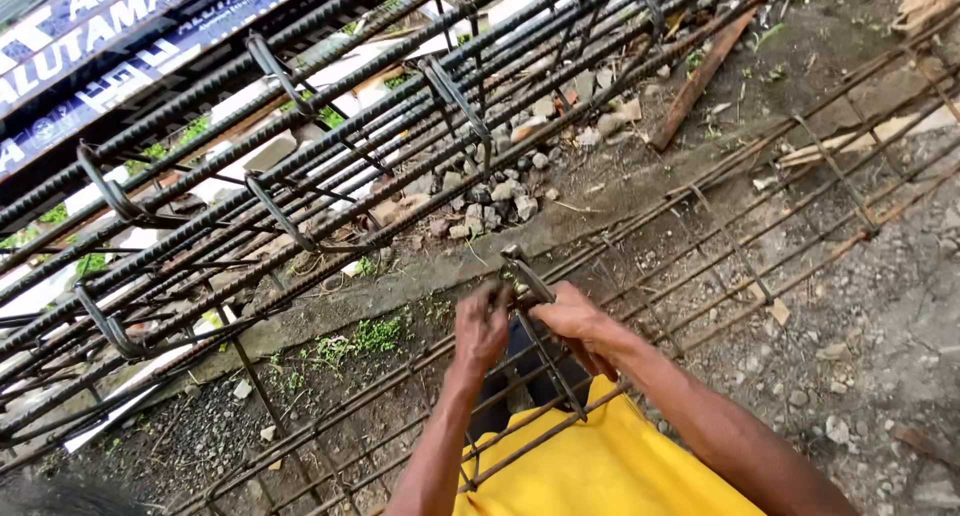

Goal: The person ties a rebar mesh using pliers and wire. They repeatedly wrap wire around the intersections of the rebar grid and twist it with pliers to secure the structure.

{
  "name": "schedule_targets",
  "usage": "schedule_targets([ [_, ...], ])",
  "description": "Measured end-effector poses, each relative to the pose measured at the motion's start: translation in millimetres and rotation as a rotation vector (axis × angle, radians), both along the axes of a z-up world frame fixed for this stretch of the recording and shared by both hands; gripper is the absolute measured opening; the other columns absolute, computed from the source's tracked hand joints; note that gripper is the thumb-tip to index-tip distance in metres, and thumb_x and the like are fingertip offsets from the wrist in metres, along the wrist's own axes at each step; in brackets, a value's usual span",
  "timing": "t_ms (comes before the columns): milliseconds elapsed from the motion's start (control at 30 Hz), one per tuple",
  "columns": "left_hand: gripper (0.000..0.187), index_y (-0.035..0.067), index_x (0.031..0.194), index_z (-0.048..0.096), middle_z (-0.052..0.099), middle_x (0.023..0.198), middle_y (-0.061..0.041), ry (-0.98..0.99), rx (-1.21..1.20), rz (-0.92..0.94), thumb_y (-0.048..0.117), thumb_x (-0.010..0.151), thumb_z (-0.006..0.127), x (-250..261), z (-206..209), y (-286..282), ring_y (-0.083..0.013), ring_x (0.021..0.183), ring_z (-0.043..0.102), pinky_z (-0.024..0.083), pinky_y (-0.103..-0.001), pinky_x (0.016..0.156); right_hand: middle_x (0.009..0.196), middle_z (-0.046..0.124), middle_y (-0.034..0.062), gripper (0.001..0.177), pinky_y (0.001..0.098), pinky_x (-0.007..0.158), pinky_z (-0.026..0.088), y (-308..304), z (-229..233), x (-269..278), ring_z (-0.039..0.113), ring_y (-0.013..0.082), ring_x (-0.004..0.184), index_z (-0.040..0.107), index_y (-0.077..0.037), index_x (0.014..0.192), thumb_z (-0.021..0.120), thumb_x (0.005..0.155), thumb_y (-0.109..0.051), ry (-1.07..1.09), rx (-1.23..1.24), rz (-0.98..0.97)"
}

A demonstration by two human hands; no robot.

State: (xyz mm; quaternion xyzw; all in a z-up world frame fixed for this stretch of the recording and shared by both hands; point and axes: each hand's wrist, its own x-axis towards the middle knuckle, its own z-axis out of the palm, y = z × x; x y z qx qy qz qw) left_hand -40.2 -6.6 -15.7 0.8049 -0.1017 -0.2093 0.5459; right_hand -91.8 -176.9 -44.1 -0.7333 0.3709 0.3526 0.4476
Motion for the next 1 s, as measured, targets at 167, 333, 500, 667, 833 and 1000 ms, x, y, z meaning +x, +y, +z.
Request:
schedule_targets([
  [167, 0.007, 0.002, 0.095, 0.073, 0.075, 0.099, -0.019, -0.428, -0.165, -0.044, 0.003, 0.092, 0.067, -29.6, -3.9, 4.4, -0.0411, 0.099, 0.071, 0.060, -0.051, 0.083, 0.057, 0.052, 0.0078, 0.023, 0.0271, 0.039, 0.046, 7.4, 55.8, 17.0, 0.051, 0.0149, 0.041, 0.069, 0.009, 0.094, 0.064, 0.079, -0.007, -0.047, 0.161, -0.220],
  [333, 0.024, -0.003, 0.111, 0.068, 0.070, 0.119, -0.023, -0.619, -0.172, -0.321, 0.000, 0.089, 0.062, -18.8, 0.7, 28.5, -0.0469, 0.112, 0.065, 0.052, -0.058, 0.096, 0.055, 0.044, 0.0018, 0.020, 0.0256, 0.037, 0.045, -0.3, 47.6, 16.9, 0.045, 0.0086, 0.041, 0.065, 0.007, 0.092, 0.065, 0.077, -0.007, -0.046, 0.255, -0.288],
  [500, 0.032, 0.003, 0.118, 0.067, 0.065, 0.130, -0.020, -0.546, -0.078, -0.537, 0.003, 0.089, 0.055, -3.5, 8.4, 45.3, -0.0462, 0.116, 0.062, 0.052, -0.058, 0.097, 0.050, 0.041, -0.0034, 0.015, 0.0227, 0.035, 0.043, -5.2, 62.6, 21.9, 0.042, 0.0042, 0.036, 0.064, 0.003, 0.091, 0.064, 0.077, -0.004, -0.016, 0.321, -0.270],
  [667, 0.020, 0.009, 0.104, 0.076, 0.064, 0.131, -0.014, -0.285, -0.161, -0.348, 0.017, 0.087, 0.069, -7.3, -2.9, 35.2, -0.0417, 0.105, 0.069, 0.058, -0.054, 0.089, 0.053, 0.039, -0.0034, 0.022, 0.0200, 0.037, 0.040, -1.8, 68.9, 21.3, 0.039, 0.0027, 0.038, 0.062, 0.008, 0.101, 0.061, 0.082, -0.003, -0.019, 0.358, -0.290],
  [833, 0.022, 0.013, 0.108, 0.060, 0.059, 0.114, -0.011, -0.168, 0.136, -0.398, 0.021, 0.089, 0.067, -12.5, -14.8, 34.8, -0.0433, 0.087, 0.069, 0.058, -0.058, 0.075, 0.054, 0.044, 0.0005, 0.024, 0.0222, 0.036, 0.041, -7.3, 67.7, 22.3, 0.043, 0.0058, 0.041, 0.061, 0.007, 0.100, 0.063, 0.078, -0.003, -0.017, 0.330, -0.269],
  [1000, 0.029, 0.016, 0.110, 0.045, 0.059, 0.083, -0.012, -0.299, 0.365, -0.520, 0.021, 0.086, 0.059, -16.9, -65.9, 27.9, -0.0452, 0.066, 0.067, 0.052, -0.060, 0.058, 0.056, 0.051, 0.0032, 0.028, 0.0230, 0.037, 0.044, -12.8, 42.3, 21.1, 0.048, 0.0093, 0.042, 0.060, 0.006, 0.107, 0.065, 0.083, -0.005, 0.049, 0.341, -0.216],
])
